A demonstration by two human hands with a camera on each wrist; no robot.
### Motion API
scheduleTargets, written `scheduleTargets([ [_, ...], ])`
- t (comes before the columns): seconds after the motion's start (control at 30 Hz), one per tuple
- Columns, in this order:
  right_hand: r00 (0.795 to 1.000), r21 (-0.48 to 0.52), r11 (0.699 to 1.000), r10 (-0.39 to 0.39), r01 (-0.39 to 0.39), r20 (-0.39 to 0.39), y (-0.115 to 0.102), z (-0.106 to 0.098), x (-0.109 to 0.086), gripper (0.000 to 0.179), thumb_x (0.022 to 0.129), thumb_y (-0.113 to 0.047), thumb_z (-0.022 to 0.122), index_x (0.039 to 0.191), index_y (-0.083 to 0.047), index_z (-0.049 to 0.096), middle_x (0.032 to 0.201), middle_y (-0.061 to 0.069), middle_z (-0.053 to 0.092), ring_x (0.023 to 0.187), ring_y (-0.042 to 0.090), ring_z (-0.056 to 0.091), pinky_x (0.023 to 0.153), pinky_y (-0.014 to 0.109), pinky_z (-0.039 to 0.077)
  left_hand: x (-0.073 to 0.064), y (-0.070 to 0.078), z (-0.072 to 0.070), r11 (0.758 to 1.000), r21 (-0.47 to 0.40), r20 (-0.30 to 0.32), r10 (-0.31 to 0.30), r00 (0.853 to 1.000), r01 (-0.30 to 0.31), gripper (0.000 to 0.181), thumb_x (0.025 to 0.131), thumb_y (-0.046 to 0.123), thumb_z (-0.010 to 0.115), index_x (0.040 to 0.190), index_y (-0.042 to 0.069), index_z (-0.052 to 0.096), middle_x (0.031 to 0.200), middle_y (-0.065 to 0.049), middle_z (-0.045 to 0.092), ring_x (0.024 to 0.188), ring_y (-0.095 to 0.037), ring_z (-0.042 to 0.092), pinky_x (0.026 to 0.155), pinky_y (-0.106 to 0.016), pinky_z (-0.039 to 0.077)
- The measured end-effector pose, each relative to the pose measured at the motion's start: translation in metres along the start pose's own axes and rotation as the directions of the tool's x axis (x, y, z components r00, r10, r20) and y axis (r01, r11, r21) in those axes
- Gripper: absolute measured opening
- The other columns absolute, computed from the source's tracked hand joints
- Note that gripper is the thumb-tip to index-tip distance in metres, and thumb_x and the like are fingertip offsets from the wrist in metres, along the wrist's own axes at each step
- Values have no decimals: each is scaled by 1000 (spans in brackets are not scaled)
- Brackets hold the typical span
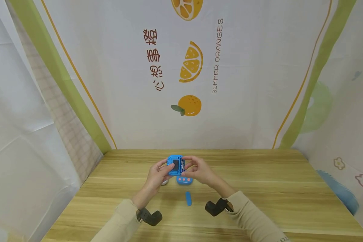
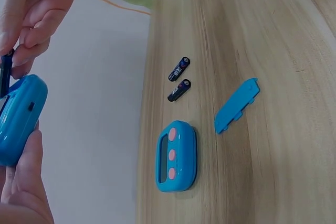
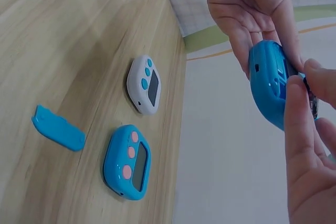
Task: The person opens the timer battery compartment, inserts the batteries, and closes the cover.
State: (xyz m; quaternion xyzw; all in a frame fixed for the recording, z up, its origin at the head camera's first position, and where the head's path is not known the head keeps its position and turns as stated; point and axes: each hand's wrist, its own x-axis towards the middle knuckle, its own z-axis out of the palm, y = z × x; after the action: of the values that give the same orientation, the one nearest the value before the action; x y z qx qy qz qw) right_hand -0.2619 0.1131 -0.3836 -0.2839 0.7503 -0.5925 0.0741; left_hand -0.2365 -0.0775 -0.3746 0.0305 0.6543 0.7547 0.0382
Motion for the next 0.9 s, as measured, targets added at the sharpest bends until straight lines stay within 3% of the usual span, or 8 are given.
scheduleTargets([
  [0.23, 997, -7, 999, 32, -33, -65, 3, 4, 0, 46, 78, -6, 67, 115, 8, 46, 87, 16, 57, 77, 37, 60, 61, 28, 51, 1, -2, 1, 1000, 19, -19, 2, 1000, -1, 48, 85, 11, 59, 126, -6, 42, 105, -22, 60, 77, -14, 63, 75, -31, 52],
  [0.47, 988, -55, 998, 24, -33, -153, 6, 9, -1, 38, 77, -8, 69, 106, 8, 53, 84, 12, 60, 70, 20, 61, 62, 27, 52, -1, 0, 4, 1000, 26, -44, 2, 999, -1, 48, 85, 12, 60, 126, -6, 42, 106, -23, 59, 78, -15, 63, 74, -30, 52],
  [0.73, 974, -82, 996, 22, -42, -225, 8, 15, -2, 34, 76, -8, 69, 104, 5, 56, 80, 8, 59, 67, 18, 60, 59, 28, 53, -1, -2, 6, 999, 52, -54, 14, 998, -11, 47, 85, 11, 60, 126, -6, 43, 106, -24, 59, 80, -17, 63, 74, -30, 52],
  [0.9, 970, -103, 995, -18, -8, -244, 11, 16, -2, 31, 75, -7, 70, 100, 6, 56, 79, 10, 59, 66, 18, 60, 58, 26, 53, 8, -13, 3, 999, 35, -52, 13, 999, -11, 50, 84, 14, 62, 126, -5, 42, 106, -24, 59, 81, -20, 63, 73, -31, 52],
])
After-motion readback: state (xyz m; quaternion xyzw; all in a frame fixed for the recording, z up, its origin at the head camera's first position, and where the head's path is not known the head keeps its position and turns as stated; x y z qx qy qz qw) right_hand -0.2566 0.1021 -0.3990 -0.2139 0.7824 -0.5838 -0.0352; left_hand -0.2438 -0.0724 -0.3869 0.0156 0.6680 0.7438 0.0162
